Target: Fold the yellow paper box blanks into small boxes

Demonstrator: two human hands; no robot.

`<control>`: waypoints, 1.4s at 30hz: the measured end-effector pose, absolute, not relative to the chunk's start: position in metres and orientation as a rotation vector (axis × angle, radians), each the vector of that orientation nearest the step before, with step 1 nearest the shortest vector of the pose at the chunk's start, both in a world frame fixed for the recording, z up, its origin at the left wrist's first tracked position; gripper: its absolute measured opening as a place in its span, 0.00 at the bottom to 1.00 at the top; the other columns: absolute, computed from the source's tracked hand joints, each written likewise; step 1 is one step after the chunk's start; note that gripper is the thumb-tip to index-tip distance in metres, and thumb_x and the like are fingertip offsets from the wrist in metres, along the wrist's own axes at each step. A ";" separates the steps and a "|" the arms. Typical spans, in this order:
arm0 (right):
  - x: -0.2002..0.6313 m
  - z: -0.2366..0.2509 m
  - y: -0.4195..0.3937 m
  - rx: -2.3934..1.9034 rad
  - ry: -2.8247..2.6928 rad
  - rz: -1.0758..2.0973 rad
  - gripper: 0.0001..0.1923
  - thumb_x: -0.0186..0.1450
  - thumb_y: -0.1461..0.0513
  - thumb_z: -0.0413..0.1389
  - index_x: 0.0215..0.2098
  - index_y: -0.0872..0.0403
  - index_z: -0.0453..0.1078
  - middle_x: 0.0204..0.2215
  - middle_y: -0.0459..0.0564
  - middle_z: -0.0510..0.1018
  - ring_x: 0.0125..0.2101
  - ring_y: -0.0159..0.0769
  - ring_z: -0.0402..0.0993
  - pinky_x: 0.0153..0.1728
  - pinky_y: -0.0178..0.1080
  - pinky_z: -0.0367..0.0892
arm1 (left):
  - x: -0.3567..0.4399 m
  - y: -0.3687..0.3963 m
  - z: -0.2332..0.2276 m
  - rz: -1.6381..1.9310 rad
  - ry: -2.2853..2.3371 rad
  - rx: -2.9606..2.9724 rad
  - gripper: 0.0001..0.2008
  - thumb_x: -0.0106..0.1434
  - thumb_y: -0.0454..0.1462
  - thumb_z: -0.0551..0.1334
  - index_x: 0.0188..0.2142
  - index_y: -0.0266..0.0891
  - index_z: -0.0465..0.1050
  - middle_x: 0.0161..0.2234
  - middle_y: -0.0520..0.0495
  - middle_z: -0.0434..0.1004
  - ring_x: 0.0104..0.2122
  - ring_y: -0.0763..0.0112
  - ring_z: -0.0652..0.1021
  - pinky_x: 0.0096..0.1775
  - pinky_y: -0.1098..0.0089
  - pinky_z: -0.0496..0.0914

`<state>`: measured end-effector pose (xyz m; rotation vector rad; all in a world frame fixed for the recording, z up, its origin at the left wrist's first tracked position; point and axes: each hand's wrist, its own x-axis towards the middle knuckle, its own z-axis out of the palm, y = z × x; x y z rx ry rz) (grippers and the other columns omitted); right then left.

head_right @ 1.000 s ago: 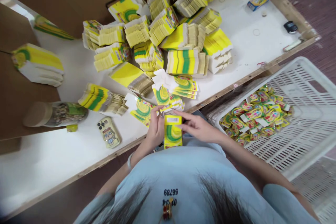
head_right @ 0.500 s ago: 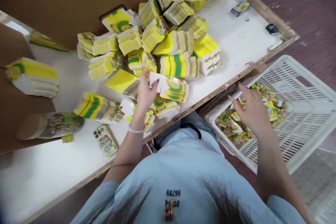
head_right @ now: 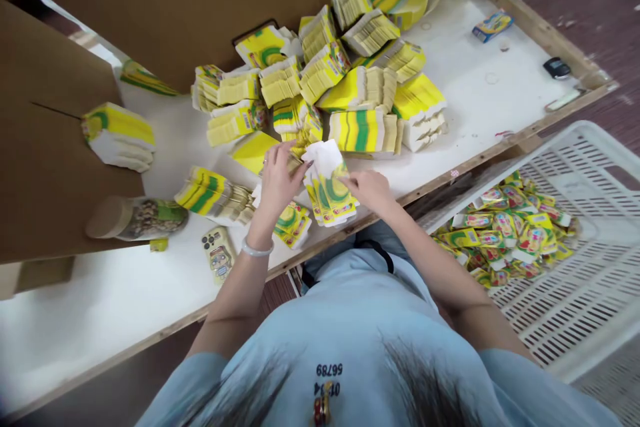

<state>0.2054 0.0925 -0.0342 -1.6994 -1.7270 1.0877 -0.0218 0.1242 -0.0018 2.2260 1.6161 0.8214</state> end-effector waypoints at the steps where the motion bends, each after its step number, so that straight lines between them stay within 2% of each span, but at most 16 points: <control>1: 0.208 -0.032 0.087 -1.702 -1.710 1.029 0.30 0.65 0.41 0.56 0.17 0.50 0.58 0.15 0.44 0.62 0.23 0.34 0.62 0.27 0.37 0.53 | -0.020 0.116 -0.003 0.868 1.623 2.197 0.17 0.68 0.40 0.65 0.54 0.39 0.69 0.52 0.36 0.73 0.54 0.54 0.74 0.56 0.54 0.68; 4: 0.211 -0.023 0.070 -1.581 -1.611 0.964 0.31 0.69 0.38 0.48 0.19 0.50 0.55 0.15 0.42 0.60 0.21 0.32 0.58 0.25 0.36 0.54 | -0.011 0.089 0.001 0.998 1.587 1.903 0.14 0.70 0.44 0.61 0.50 0.38 0.68 0.43 0.42 0.75 0.39 0.65 0.77 0.42 0.65 0.72; 6: 0.207 -0.016 0.059 -1.440 -1.514 1.010 0.31 0.70 0.38 0.45 0.21 0.50 0.54 0.16 0.41 0.59 0.20 0.30 0.57 0.23 0.35 0.55 | -0.002 0.071 0.007 0.973 1.475 1.738 0.14 0.71 0.47 0.61 0.46 0.39 0.68 0.38 0.47 0.74 0.32 0.71 0.75 0.33 0.71 0.69; 8: 0.200 -0.010 0.049 -1.321 -1.392 1.022 0.28 0.71 0.39 0.48 0.24 0.49 0.57 0.18 0.41 0.62 0.21 0.30 0.59 0.23 0.34 0.58 | 0.009 0.056 0.014 0.869 1.339 1.759 0.12 0.71 0.47 0.60 0.40 0.40 0.68 0.32 0.50 0.72 0.28 0.73 0.72 0.29 0.72 0.67; 10: 0.190 -0.006 0.041 -1.229 -1.262 1.005 0.21 0.70 0.41 0.53 0.34 0.49 0.62 0.24 0.42 0.69 0.24 0.31 0.65 0.27 0.35 0.64 | 0.018 0.045 0.021 0.793 1.241 1.924 0.12 0.73 0.44 0.57 0.33 0.41 0.67 0.28 0.52 0.69 0.26 0.72 0.70 0.29 0.71 0.65; 13: 0.174 -0.002 0.033 -1.163 -1.063 0.993 0.20 0.69 0.44 0.56 0.49 0.46 0.60 0.31 0.43 0.72 0.26 0.32 0.69 0.29 0.35 0.68 | 0.025 0.037 0.028 0.792 1.156 2.206 0.12 0.74 0.38 0.54 0.32 0.41 0.65 0.27 0.52 0.68 0.27 0.71 0.71 0.30 0.70 0.66; 18: 0.159 -0.005 0.032 -1.158 -0.923 0.953 0.15 0.74 0.46 0.51 0.49 0.46 0.57 0.25 0.38 0.65 0.22 0.30 0.63 0.23 0.33 0.62 | 0.028 0.039 0.029 0.799 1.077 2.465 0.08 0.72 0.35 0.57 0.34 0.39 0.69 0.36 0.45 0.72 0.35 0.67 0.75 0.36 0.67 0.71; 21: 0.164 -0.011 0.031 -1.195 -1.045 0.856 0.13 0.75 0.49 0.50 0.49 0.47 0.59 0.29 0.42 0.70 0.25 0.32 0.68 0.27 0.35 0.67 | 0.028 0.039 0.023 0.875 1.071 2.407 0.02 0.69 0.34 0.61 0.39 0.40 0.72 0.47 0.40 0.71 0.48 0.61 0.75 0.46 0.60 0.74; 23: 0.170 -0.013 0.031 -1.225 -1.209 0.725 0.13 0.75 0.50 0.49 0.49 0.48 0.61 0.34 0.47 0.74 0.31 0.36 0.73 0.34 0.40 0.72 | 0.029 0.038 0.016 0.934 1.066 2.301 0.10 0.66 0.35 0.63 0.47 0.41 0.70 0.56 0.37 0.65 0.59 0.55 0.71 0.55 0.53 0.73; 25: 0.175 -0.015 0.030 -1.217 -1.381 0.605 0.14 0.75 0.51 0.46 0.49 0.49 0.65 0.37 0.52 0.76 0.39 0.43 0.76 0.42 0.46 0.74 | 0.029 0.037 0.008 0.984 1.015 2.140 0.24 0.64 0.36 0.65 0.58 0.44 0.62 0.66 0.35 0.55 0.67 0.50 0.64 0.61 0.47 0.68; 28: 0.181 -0.014 0.024 -1.188 -1.597 0.512 0.17 0.74 0.52 0.43 0.48 0.49 0.70 0.39 0.55 0.78 0.47 0.49 0.76 0.51 0.54 0.72 | 0.026 0.034 0.001 0.940 0.873 1.929 0.46 0.62 0.38 0.67 0.70 0.50 0.39 0.73 0.32 0.44 0.69 0.50 0.63 0.63 0.47 0.67; 30: 0.185 -0.010 0.017 -1.218 -1.703 0.483 0.17 0.73 0.51 0.44 0.47 0.47 0.72 0.39 0.54 0.78 0.50 0.50 0.75 0.56 0.56 0.68 | 0.022 0.030 0.003 0.810 0.845 1.871 0.54 0.60 0.39 0.69 0.73 0.50 0.30 0.73 0.31 0.47 0.67 0.50 0.67 0.63 0.49 0.68; 32: 0.189 -0.005 0.009 -1.267 -1.753 0.509 0.16 0.73 0.53 0.46 0.47 0.46 0.73 0.39 0.54 0.78 0.50 0.50 0.74 0.59 0.57 0.65 | 0.018 0.023 0.009 0.653 0.881 1.850 0.54 0.60 0.39 0.69 0.74 0.48 0.34 0.70 0.32 0.56 0.65 0.49 0.70 0.63 0.50 0.67; 36: 0.194 0.003 -0.006 -1.375 -1.678 0.690 0.15 0.74 0.58 0.45 0.51 0.49 0.72 0.40 0.55 0.78 0.46 0.48 0.73 0.52 0.54 0.69 | 0.014 0.006 0.020 0.484 0.909 1.755 0.33 0.68 0.41 0.62 0.70 0.43 0.56 0.58 0.37 0.75 0.56 0.53 0.77 0.60 0.54 0.70; 38: 0.193 0.005 -0.010 -1.425 -1.635 0.706 0.15 0.74 0.58 0.46 0.51 0.50 0.72 0.43 0.57 0.77 0.47 0.49 0.72 0.51 0.53 0.69 | 0.014 -0.002 0.020 0.502 0.911 1.688 0.26 0.71 0.42 0.57 0.66 0.41 0.62 0.52 0.39 0.78 0.51 0.56 0.78 0.56 0.57 0.72; 42: 0.188 0.004 -0.012 -1.412 -1.556 0.823 0.14 0.75 0.56 0.45 0.48 0.49 0.71 0.44 0.55 0.80 0.46 0.45 0.75 0.50 0.49 0.70 | 0.013 -0.012 0.013 0.540 0.977 1.587 0.22 0.73 0.45 0.54 0.62 0.39 0.64 0.48 0.40 0.79 0.45 0.61 0.77 0.51 0.61 0.74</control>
